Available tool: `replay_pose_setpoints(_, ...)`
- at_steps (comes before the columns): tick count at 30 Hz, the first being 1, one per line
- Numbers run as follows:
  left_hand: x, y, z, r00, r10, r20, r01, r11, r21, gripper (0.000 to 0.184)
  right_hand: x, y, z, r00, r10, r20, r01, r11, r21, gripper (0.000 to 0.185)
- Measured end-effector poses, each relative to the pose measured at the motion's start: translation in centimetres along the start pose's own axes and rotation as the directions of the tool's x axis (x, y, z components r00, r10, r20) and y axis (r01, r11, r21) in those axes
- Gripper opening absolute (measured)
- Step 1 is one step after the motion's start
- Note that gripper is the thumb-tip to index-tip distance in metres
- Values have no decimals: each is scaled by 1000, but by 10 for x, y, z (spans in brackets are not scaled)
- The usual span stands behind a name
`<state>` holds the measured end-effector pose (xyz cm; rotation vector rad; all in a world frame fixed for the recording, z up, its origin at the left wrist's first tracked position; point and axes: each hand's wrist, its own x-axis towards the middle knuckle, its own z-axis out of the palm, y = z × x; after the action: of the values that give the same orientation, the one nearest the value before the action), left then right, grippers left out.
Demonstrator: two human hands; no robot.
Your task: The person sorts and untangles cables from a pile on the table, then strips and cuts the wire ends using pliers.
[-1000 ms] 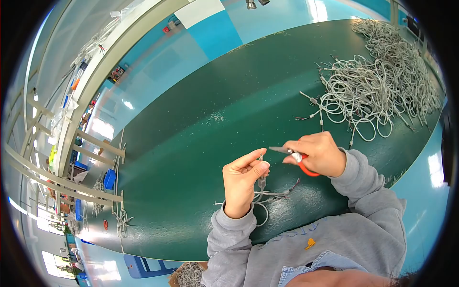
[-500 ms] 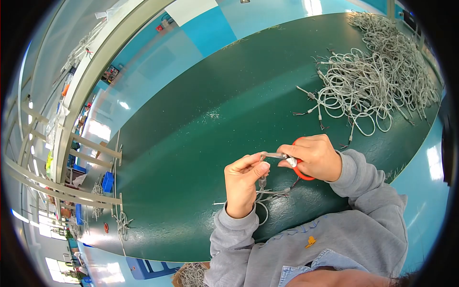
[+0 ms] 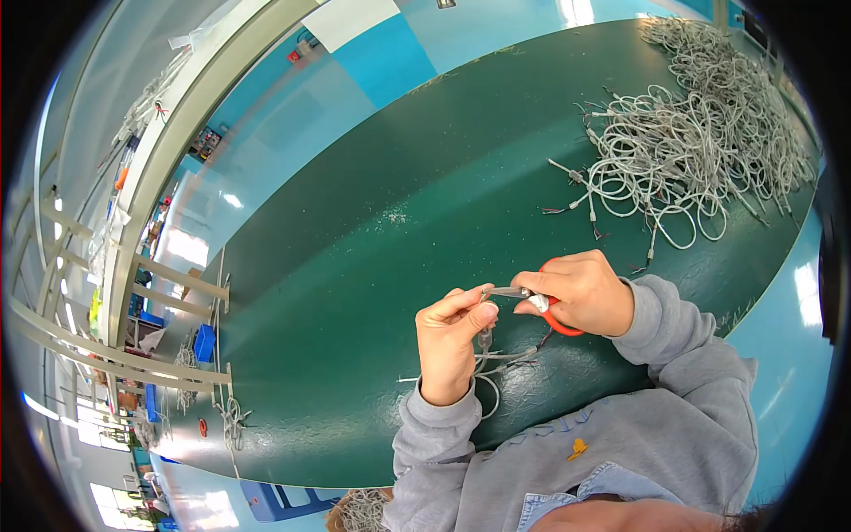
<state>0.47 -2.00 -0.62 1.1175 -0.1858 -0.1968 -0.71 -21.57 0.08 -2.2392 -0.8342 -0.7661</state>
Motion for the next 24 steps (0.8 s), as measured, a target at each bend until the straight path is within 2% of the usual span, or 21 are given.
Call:
replay_pose_setpoints(7,1,-4,-3,999,43,19,-43,999,-28,24,-1,-1,-1,998,29,50,-35,992,118,23)
replay_pose_setpoints(11,0,-3,-3,993,114,14,-114,987,110,23,-3,-5,-2,999,35,34,-35,999,11,23)
replay_pose_setpoints(14,1,-3,1,982,188,1,-184,962,200,22,-6,-9,1,996,-7,-87,-9,982,-190,22)
replay_pose_setpoints(15,0,-3,2,974,226,-3,-219,945,245,21,-7,-9,0,996,-5,-90,-12,982,-188,22)
replay_pose_setpoints(18,-2,-3,8,958,285,-30,-263,915,305,21,-9,-11,-2,994,99,38,-99,995,-13,22)
replay_pose_setpoints(19,-3,-2,9,948,316,-41,-285,899,334,21,-9,-11,-1,994,101,34,-101,995,-10,22)
replay_pose_setpoints(22,-1,-5,4,925,379,3,-343,832,436,22,-10,-7,3,996,79,29,-83,980,179,22)
replay_pose_setpoints(23,-1,-4,4,912,409,26,-370,795,481,22,-10,-8,4,997,80,25,-83,980,181,22)
replay_pose_setpoints(24,-1,-4,3,912,408,29,-370,793,484,22,-10,-9,3,998,61,-6,-60,995,76,22)
